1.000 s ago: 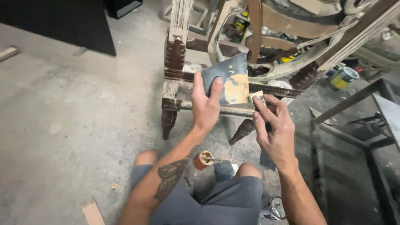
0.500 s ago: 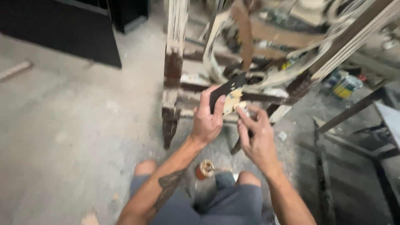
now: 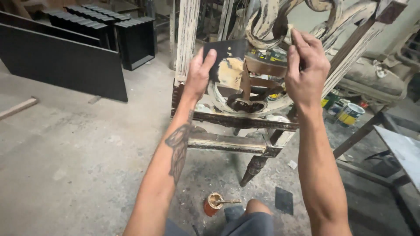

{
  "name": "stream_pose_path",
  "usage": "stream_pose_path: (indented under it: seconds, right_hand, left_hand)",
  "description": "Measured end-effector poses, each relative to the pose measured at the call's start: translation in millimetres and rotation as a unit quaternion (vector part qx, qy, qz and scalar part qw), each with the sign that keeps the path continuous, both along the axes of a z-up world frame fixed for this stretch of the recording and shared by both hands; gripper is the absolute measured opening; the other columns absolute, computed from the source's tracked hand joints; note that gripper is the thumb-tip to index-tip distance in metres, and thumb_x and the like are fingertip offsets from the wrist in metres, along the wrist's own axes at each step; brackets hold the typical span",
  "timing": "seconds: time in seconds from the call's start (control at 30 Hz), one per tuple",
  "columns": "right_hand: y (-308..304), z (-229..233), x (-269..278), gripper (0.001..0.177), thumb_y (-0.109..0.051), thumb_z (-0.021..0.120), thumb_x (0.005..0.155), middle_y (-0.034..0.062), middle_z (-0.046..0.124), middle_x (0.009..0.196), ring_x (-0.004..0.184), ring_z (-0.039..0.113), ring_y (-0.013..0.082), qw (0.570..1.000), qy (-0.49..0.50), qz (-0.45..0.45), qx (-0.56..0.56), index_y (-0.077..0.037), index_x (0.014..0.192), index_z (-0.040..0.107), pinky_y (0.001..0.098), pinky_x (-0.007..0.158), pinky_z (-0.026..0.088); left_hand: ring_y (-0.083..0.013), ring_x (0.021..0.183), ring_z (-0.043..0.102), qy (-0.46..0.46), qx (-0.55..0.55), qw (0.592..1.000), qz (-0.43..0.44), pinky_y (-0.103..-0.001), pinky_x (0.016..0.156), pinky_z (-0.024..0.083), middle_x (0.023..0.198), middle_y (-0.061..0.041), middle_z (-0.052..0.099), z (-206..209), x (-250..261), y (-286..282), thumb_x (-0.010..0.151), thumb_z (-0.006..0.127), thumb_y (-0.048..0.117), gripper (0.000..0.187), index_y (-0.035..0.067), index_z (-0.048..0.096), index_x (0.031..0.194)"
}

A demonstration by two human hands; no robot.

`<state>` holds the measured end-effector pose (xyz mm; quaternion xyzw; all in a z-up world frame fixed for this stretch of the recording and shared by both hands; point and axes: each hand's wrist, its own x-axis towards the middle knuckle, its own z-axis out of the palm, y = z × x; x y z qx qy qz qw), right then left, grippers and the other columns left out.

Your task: Applying wood putty to the ornate back of a wooden chair to fill cracks and holes as part of a restoration process.

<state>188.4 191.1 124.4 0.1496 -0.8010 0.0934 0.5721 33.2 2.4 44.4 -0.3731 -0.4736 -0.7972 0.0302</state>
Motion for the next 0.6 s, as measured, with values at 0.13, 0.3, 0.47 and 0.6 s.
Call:
stream_pose_path:
  seconds: [0.13, 0.3, 0.47, 0.6]
  right_hand:
    - [-1, 4, -9, 0.03, -0.002, 0.053, 0.106, 0.0273, 0.06, 0.125, 0.116, 0.058, 0.0356, 0.999, -0.019, 0.024, -0.015, 0.005, 0.134, 0.058, 0.044, 0.099, 0.055]
    - [1, -3, -20, 0.03, -0.004, 0.058, 0.105, 0.028, 0.053, 0.125, 0.111, 0.056, 0.0358, 0.998, -0.001, -0.055, 0.021, 0.006, 0.133, 0.061, 0.0431, 0.096, 0.057]
    - [-24, -6, -5, 0.033, -0.005, 0.056, 0.105, 0.0269, 0.049, 0.12, 0.114, 0.048, 0.0364, 0.992, -0.033, -0.118, -0.017, 0.007, 0.135, 0.059, 0.0469, 0.099, 0.051]
    - [-21, -9, 10, 0.032, -0.003, 0.057, 0.104, 0.0225, 0.046, 0.119, 0.108, 0.043, 0.0345, 0.984, -0.005, -0.179, -0.007, -0.01, 0.134, 0.063, 0.0429, 0.084, 0.053]
  left_hand:
    - [-0.0347, 0.153, 0.028, -0.05, -0.005, 0.998, 0.029, -0.045, 0.124, 0.024, 0.165, -0.027, 0.023, -4, -10, 13, 0.085, 0.056, 0.063, 0.109, -0.007, 0.014, 0.156]
    - [-0.0384, 0.153, 0.023, -0.031, 0.03, 0.999, 0.019, -0.045, 0.125, 0.02, 0.163, -0.031, 0.019, -16, -21, 22, 0.087, 0.059, 0.06, 0.109, -0.012, 0.014, 0.154]
    - [-0.039, 0.154, 0.019, -0.033, 0.038, 0.999, 0.0, -0.046, 0.125, 0.017, 0.164, -0.032, 0.014, -18, -21, 23, 0.085, 0.06, 0.062, 0.114, -0.012, 0.009, 0.155]
    - [-0.0377, 0.149, 0.036, -0.01, 0.077, 0.996, -0.037, -0.042, 0.124, 0.029, 0.158, -0.03, 0.036, -16, -18, 22, 0.09, 0.061, 0.053, 0.096, -0.01, 0.025, 0.152]
